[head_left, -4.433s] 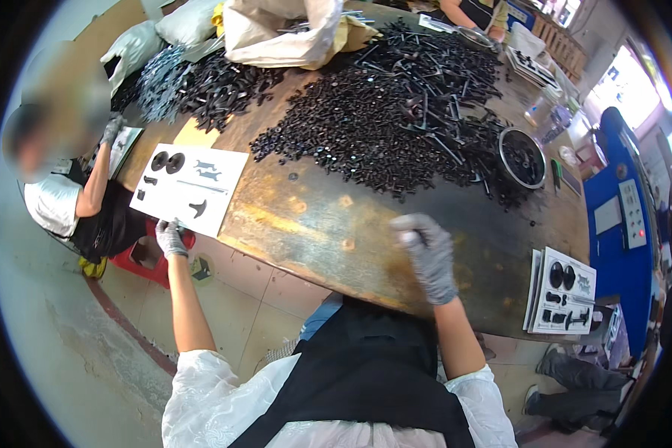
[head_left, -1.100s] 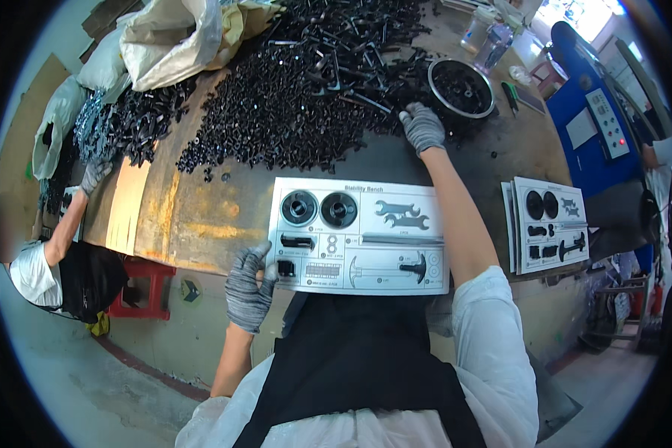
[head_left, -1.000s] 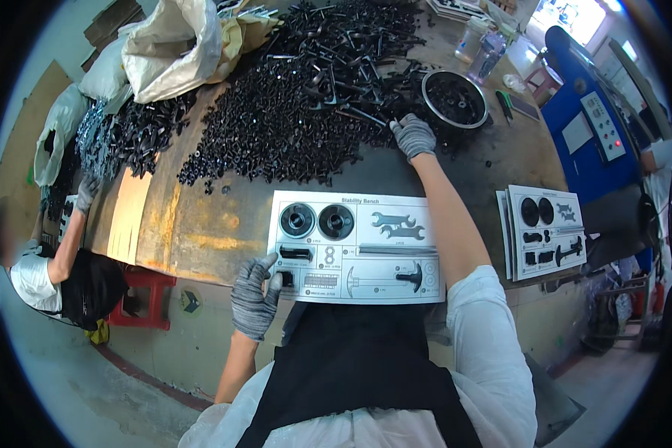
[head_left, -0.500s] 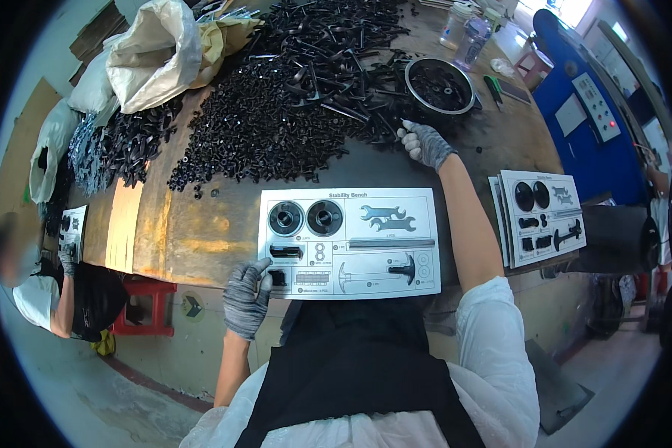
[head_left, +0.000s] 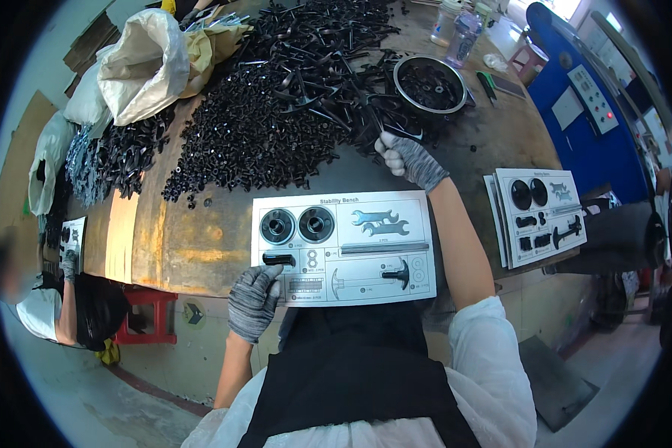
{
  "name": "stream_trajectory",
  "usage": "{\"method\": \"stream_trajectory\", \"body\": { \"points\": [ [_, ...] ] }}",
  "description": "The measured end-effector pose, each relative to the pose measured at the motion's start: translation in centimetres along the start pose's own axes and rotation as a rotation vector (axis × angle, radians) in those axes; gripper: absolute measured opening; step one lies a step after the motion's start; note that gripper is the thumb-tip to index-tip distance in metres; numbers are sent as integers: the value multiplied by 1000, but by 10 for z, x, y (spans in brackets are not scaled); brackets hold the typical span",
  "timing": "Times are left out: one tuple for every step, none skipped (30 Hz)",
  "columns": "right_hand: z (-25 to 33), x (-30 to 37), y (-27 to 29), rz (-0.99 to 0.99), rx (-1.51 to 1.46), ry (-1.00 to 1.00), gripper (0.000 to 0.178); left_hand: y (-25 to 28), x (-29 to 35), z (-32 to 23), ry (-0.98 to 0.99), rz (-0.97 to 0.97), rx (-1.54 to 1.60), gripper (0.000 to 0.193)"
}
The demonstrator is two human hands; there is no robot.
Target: The person picks small black metal parts from a large pile on a workbench and places them into designated slots on a white cardboard backing labeled 'Stability Bench.' They repeat this process, stacking completed backings and retrieving new ones to continue assembly.
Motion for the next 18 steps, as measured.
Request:
{"method": "stream_trajectory", "body": {
  "points": [
    [7, 10, -8, -207, 375, 34, 33, 1, 1, -2, -3, -4, 0, 31],
    [10, 26, -14, -225, 639, 190, 29, 1, 1, -4, -2, 1, 8, 30],
    [9, 34, -18, -290, 747, 248, 26, 1, -2, -6, -1, 6, 16, 30],
    [7, 41, -23, -359, 857, 307, 25, 1, -5, -9, -3, 12, 26, 30],
    [8, 48, -27, -427, 966, 366, 24, 0, -8, -12, -21, 19, 29, 30],
    [9, 56, -29, -482, 1017, 289, 25, -1, -12, -15, -40, 25, 31, 31],
    [9, 66, -31, -526, 1132, 473, 25, -1, -15, -19, -61, 34, 33, 31],
    [6, 77, -34, -560, 1247, 662, 25, -5, -16, -17, -90, 17, 46, 34],
    [0, 91, -41, -591, 1357, 856, 26, -3, -20, -20, -133, -59, 17, 34],
    [-4, 107, -57, -524, 1217, 827, 25, 0, -24, -29, -171, -134, -15, 35],
    [-8, 127, -75, -456, 1190, 910, 22, 2, -31, -40, -215, -206, -38, 36],
    [-18, 144, -89, -366, 1228, 792, 20, 4, -39, -51, -266, -191, -112, 38],
    [-32, 155, -100, -241, 1145, 777, 19, 5, -48, -63, -320, -177, -190, 41],
    [-45, 168, -113, -178, 1445, 921, 23, 0, -54, -73, -333, -99, -223, 47],
    [-57, 178, -121, -110, 1387, 762, 28, -10, -59, -82, -340, -24, -230, 45],
    [-60, 190, -123, -135, 1353, 772, 27, -26, -55, -81, -336, 169, -229, 42],
    [-63, 196, -124, -148, 1315, 790, 26, -45, -48, -75, -321, 357, -234, 40],
    [-71, 200, -113, -194, 1133, 724, 23, -59, -38, -74, -311, 402, -214, 35]
  ]
}}
Point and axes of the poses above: each hand's wrist, its own x-axis away from the middle knuckle, its own y-axis out of the back of the hand, z = x × y, the point moved 4 cm from there along -x, towards the middle knuckle, and after that the axes turned 7 degrees about y, right-handed, at the moved point
